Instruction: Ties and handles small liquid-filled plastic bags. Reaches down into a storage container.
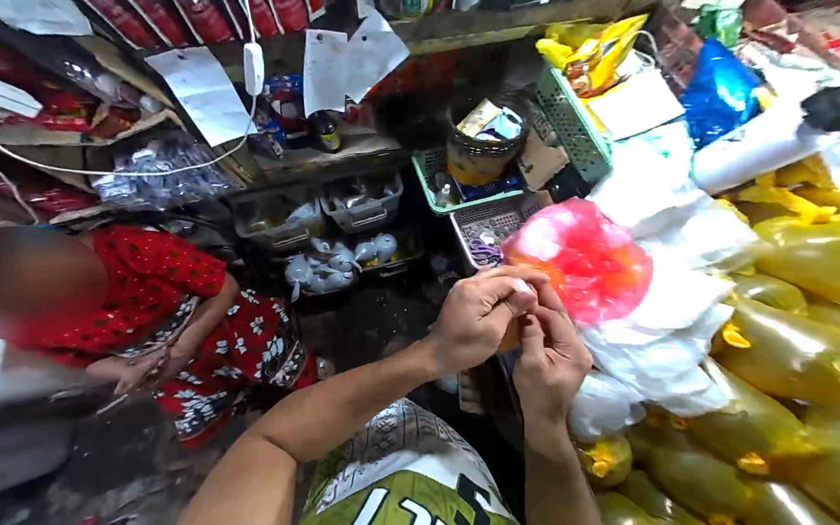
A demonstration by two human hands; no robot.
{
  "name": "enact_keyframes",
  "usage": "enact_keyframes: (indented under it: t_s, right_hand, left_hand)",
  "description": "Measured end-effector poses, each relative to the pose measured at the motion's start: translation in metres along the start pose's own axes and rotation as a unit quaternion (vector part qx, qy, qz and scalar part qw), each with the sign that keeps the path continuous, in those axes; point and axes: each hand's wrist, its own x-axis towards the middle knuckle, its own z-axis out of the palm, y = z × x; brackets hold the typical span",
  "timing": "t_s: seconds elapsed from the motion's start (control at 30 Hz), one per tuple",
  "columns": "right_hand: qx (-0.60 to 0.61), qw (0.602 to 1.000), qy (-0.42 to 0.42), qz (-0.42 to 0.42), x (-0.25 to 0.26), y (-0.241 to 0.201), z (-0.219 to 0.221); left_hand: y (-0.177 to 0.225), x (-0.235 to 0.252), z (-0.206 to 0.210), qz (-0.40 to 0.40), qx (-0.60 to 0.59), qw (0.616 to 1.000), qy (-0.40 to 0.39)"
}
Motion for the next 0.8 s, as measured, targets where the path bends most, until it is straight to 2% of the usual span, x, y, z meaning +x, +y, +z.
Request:
enact_keyframes:
  t_s: [0.07,0.13,0.2,0.23,0.3,0.37,0.43,0.53,0.67,0.8]
  right_hand:
    - [0.018,0.999,0.0,0.037,0.013,0.015,0.023]
    - [0.025,0.996,-0.019,0.085,0.018,0.043,0.043]
    - [-0.01,0.991,-0.052,0.126,0.017,0.069,0.067]
    - [-0.022,0.986,-0.076,0.147,0.014,0.079,0.078]
    - [-0.024,0.976,-0.118,0.183,0.009,0.093,0.093]
    - [-0.036,0.97,-0.125,0.207,0.004,0.103,0.094]
    - [-0.054,0.963,-0.111,0.239,-0.009,0.112,0.084]
    - [-0.13,0.93,-0.096,0.329,-0.046,0.118,0.062]
    - [-0.174,0.847,-0.155,0.479,-0.092,0.11,0.046]
    - [-0.178,0.815,-0.204,0.512,-0.118,0.099,0.045]
  left_hand:
    - [-0.022,0.006,-0.021,-0.044,-0.047,0.998,-0.002]
    - [-0.054,0.003,-0.045,-0.08,-0.016,0.996,-0.038]
    - [-0.088,0.003,-0.064,-0.149,-0.041,0.988,-0.03]
    - [-0.104,0.005,-0.071,-0.206,-0.086,0.975,0.0]
    - [-0.132,0.013,-0.091,-0.325,-0.172,0.926,0.086]
    - [-0.162,0.022,-0.117,-0.417,-0.196,0.875,0.152]
    - [-0.197,0.032,-0.147,-0.473,-0.189,0.84,0.186]
    - [-0.253,0.052,-0.181,-0.501,-0.163,0.815,0.239]
    - [-0.322,0.104,-0.21,-0.46,-0.116,0.811,0.343]
    - [-0.377,0.168,-0.23,-0.413,-0.094,0.815,0.395]
